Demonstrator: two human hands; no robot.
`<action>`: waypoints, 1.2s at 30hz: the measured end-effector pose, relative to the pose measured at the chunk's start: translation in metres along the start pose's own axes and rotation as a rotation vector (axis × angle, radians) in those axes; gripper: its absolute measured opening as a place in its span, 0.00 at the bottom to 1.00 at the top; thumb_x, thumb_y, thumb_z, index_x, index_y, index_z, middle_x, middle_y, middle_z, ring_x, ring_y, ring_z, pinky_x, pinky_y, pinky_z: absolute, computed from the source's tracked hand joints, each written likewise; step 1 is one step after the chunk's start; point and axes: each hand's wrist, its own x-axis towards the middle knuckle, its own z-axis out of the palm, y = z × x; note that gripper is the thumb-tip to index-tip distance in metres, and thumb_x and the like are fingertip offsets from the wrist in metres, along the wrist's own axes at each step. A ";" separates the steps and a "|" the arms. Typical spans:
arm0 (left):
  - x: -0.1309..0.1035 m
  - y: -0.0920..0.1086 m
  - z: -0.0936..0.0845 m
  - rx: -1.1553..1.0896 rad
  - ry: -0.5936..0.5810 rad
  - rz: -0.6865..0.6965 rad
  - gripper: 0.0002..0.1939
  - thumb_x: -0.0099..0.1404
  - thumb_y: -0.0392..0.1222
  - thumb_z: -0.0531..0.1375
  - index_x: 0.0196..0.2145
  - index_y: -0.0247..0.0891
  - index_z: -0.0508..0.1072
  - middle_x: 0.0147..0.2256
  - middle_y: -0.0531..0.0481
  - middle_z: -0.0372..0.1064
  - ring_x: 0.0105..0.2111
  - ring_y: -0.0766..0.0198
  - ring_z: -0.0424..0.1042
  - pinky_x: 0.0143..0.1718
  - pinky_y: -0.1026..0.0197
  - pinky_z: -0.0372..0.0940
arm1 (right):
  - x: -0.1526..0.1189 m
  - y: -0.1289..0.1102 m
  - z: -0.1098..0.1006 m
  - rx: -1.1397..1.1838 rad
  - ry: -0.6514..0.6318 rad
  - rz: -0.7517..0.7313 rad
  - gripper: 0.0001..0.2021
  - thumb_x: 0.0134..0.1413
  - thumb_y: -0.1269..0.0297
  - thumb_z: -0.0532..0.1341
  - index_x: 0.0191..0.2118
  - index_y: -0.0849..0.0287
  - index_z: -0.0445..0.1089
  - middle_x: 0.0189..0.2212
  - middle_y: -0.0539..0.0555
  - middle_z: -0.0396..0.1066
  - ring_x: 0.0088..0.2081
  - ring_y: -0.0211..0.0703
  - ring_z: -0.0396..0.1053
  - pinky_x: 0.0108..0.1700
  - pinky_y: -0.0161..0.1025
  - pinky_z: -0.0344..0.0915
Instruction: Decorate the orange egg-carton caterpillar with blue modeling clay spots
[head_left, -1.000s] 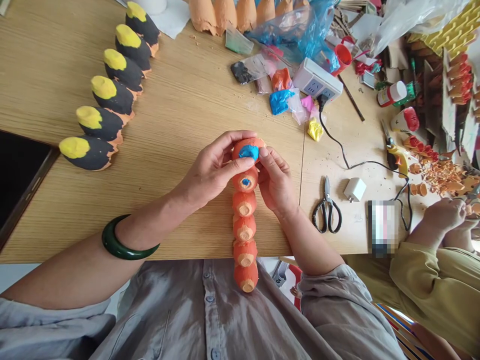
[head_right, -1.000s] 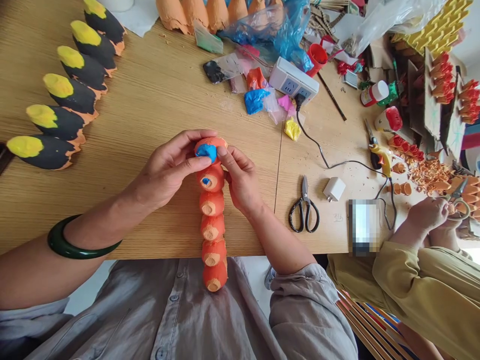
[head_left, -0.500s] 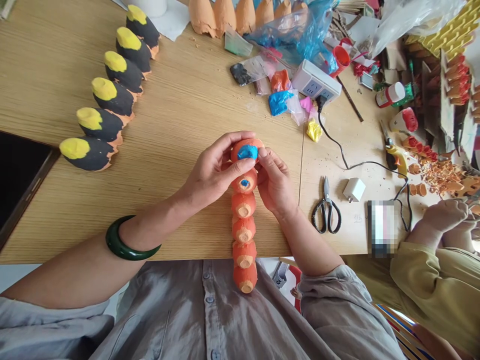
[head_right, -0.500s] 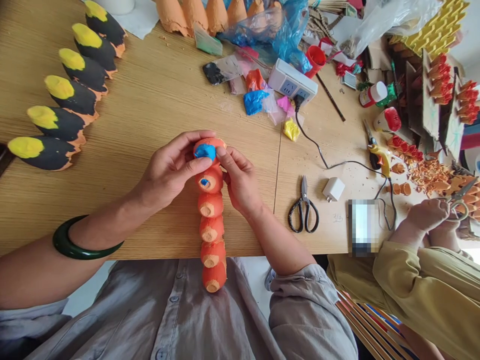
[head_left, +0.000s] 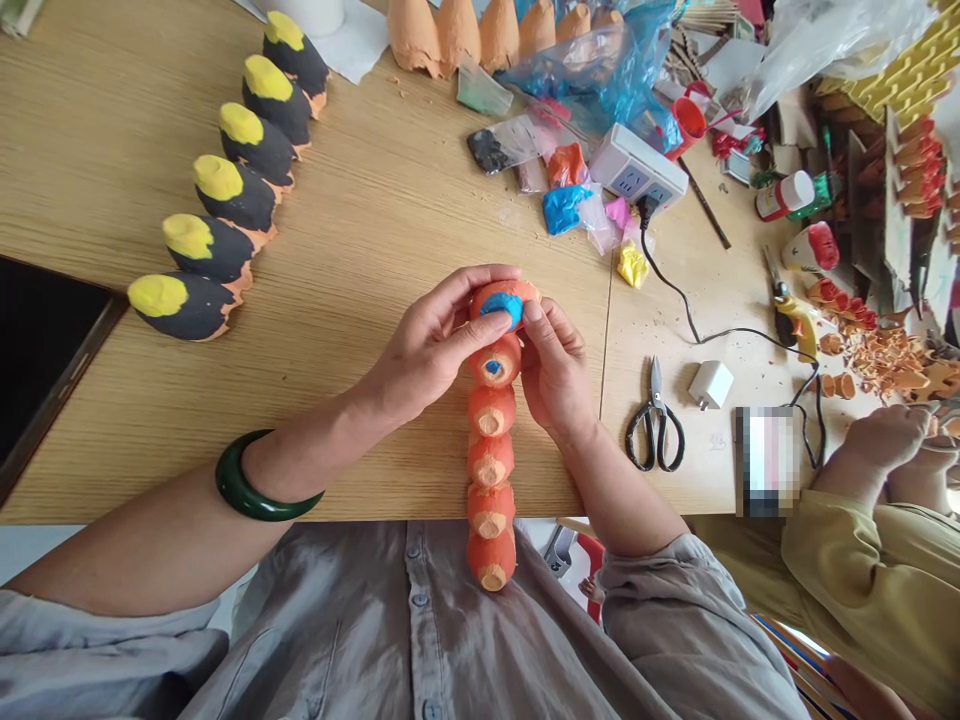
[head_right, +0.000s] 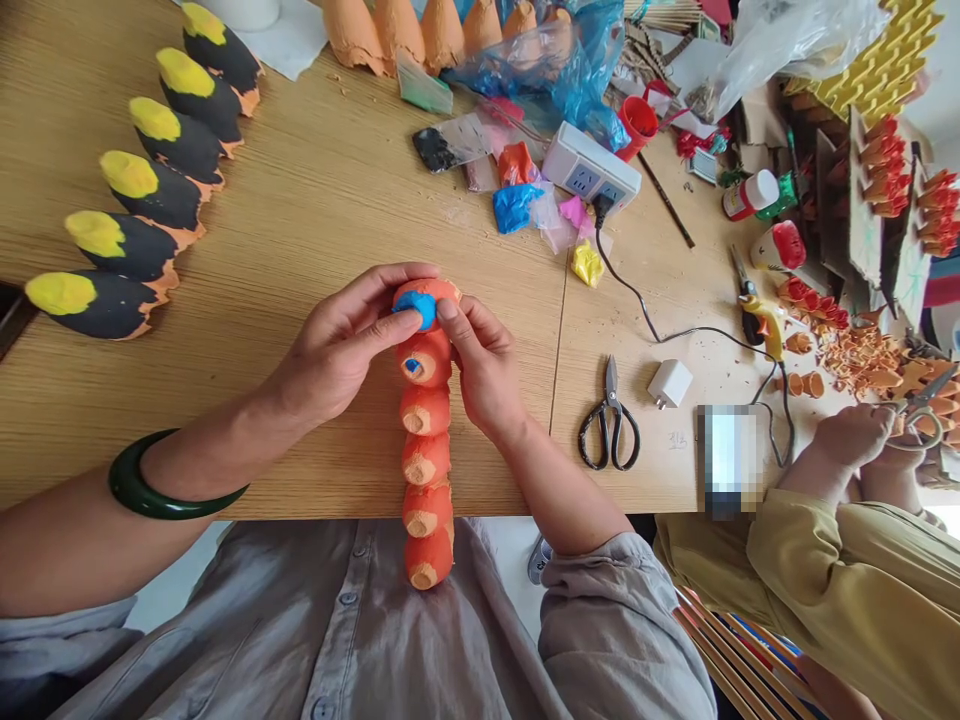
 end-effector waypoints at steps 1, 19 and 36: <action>0.000 -0.001 0.000 0.003 0.002 -0.004 0.22 0.74 0.56 0.75 0.60 0.48 0.80 0.58 0.45 0.83 0.65 0.45 0.80 0.72 0.41 0.76 | 0.000 0.000 0.001 0.002 0.000 0.007 0.21 0.59 0.40 0.80 0.33 0.45 0.72 0.28 0.48 0.74 0.47 0.54 0.79 0.46 0.47 0.79; 0.006 0.005 -0.014 0.036 -0.063 -0.028 0.28 0.69 0.51 0.75 0.65 0.49 0.84 0.64 0.43 0.82 0.68 0.42 0.79 0.71 0.44 0.76 | 0.010 -0.014 0.004 0.088 -0.067 0.124 0.20 0.60 0.37 0.76 0.36 0.45 0.76 0.35 0.52 0.83 0.53 0.56 0.80 0.59 0.55 0.79; 0.010 0.001 -0.015 -0.034 -0.057 0.016 0.22 0.70 0.56 0.79 0.58 0.51 0.87 0.57 0.48 0.86 0.62 0.49 0.83 0.71 0.45 0.75 | 0.005 -0.013 0.003 0.087 -0.075 0.081 0.13 0.62 0.44 0.74 0.38 0.44 0.77 0.36 0.51 0.82 0.49 0.54 0.78 0.58 0.52 0.78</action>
